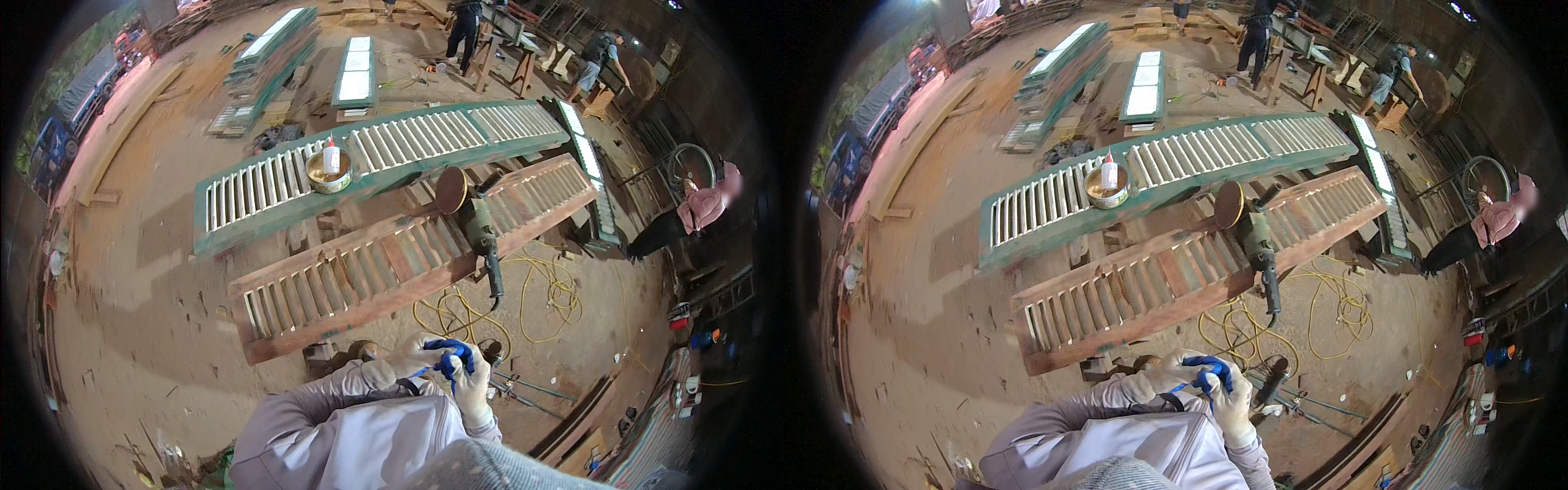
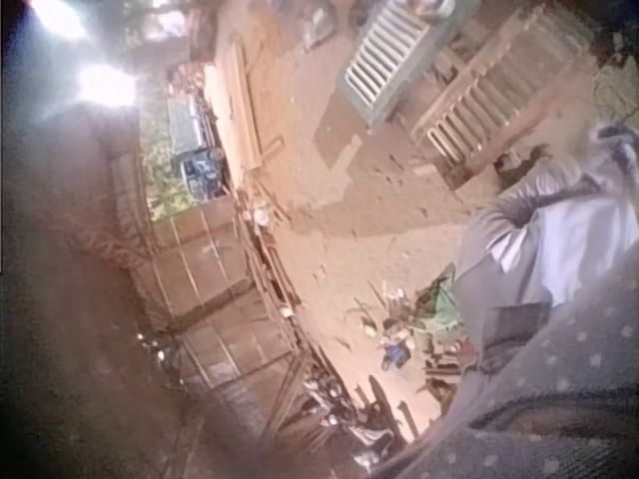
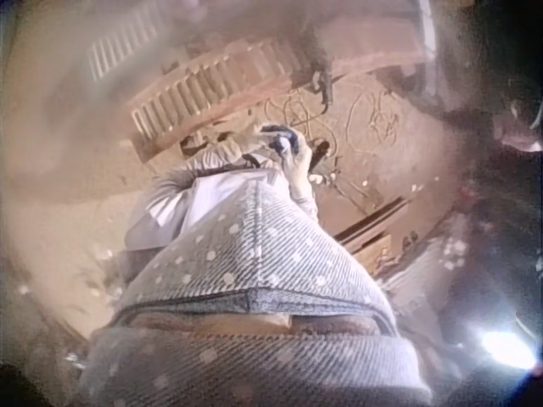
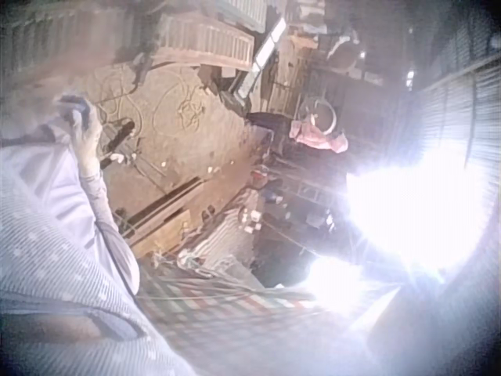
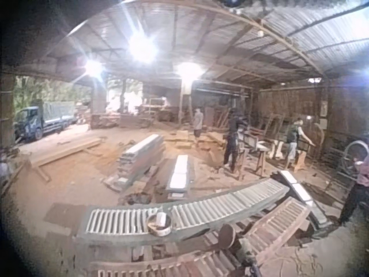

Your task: The person applies glue to the joints of a wooden slatted panel and uses a power sander to smooth the surface. The person works on one panel at a time, moving it on a workbench in a workshop.

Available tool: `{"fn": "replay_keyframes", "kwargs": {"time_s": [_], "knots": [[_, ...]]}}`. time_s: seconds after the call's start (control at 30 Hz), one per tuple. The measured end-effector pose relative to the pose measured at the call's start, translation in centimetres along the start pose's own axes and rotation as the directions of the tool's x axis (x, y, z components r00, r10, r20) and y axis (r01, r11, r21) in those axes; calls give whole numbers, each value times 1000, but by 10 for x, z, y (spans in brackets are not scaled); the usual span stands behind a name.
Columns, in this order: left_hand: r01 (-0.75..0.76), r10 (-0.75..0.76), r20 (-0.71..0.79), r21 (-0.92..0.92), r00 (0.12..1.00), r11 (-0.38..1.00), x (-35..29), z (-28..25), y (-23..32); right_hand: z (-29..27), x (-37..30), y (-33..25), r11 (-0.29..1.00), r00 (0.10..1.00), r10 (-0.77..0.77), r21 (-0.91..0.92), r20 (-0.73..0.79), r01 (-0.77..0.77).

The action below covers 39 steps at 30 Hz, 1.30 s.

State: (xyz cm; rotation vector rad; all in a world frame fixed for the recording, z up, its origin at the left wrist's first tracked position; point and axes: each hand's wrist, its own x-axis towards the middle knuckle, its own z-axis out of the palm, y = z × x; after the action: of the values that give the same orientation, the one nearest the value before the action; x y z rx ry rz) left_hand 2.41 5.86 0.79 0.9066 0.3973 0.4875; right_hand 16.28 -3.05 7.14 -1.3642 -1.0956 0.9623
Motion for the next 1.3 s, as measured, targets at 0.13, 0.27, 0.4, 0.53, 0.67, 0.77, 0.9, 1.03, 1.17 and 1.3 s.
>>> {"fn": "replay_keyframes", "kwargs": {"time_s": [0.13, 0.27, 0.4, 0.53, 0.67, 0.77, 0.9, 1.03, 1.17, 1.3], "knots": [[93, -65, -115, 259, 991, 961, 4, 16, -6, 0, 4, 0, 998, 995, -44, -46, -88, 40], [62, -14, -281, 164, 960, 985, 9, 31, -35, -6, 4, 1, 968, 973, -169, -213, -159, 133], [-387, 572, 44, 779, 819, 494, 5, 30, -56, -21, -4, 17, 797, 954, -264, -590, -145, 131], [-70, 534, -226, 876, 815, 477, 4, 15, -50, -20, -20, 35, 645, 976, -211, -758, -58, 95], [283, 412, -395, 909, 821, 307, -1, -68, -35, -8, -30, 41, 698, 981, -189, -707, -34, 110], [602, 394, -570, 797, 722, 51, -34, -136, -54, -4, -23, 37, 674, 980, -198, -724, 15, 147], [796, 191, -779, 547, 598, -259, -113, -197, -97, -5, -8, 21, 626, 984, -174, -765, 48, 148], [782, 180, -771, 552, 611, -289, -165, -220, -128, -6, 1, 12, 571, 988, -136, -810, 69, 136], [848, 282, -801, 485, 528, -213, -125, -205, -142, -1, 8, 19, 530, 979, -141, -824, 147, 200], [712, 163, -696, 659, 699, -242, -80, -192, -127, 14, 14, 30, 492, 955, -135, -818, 266, 298]]}}
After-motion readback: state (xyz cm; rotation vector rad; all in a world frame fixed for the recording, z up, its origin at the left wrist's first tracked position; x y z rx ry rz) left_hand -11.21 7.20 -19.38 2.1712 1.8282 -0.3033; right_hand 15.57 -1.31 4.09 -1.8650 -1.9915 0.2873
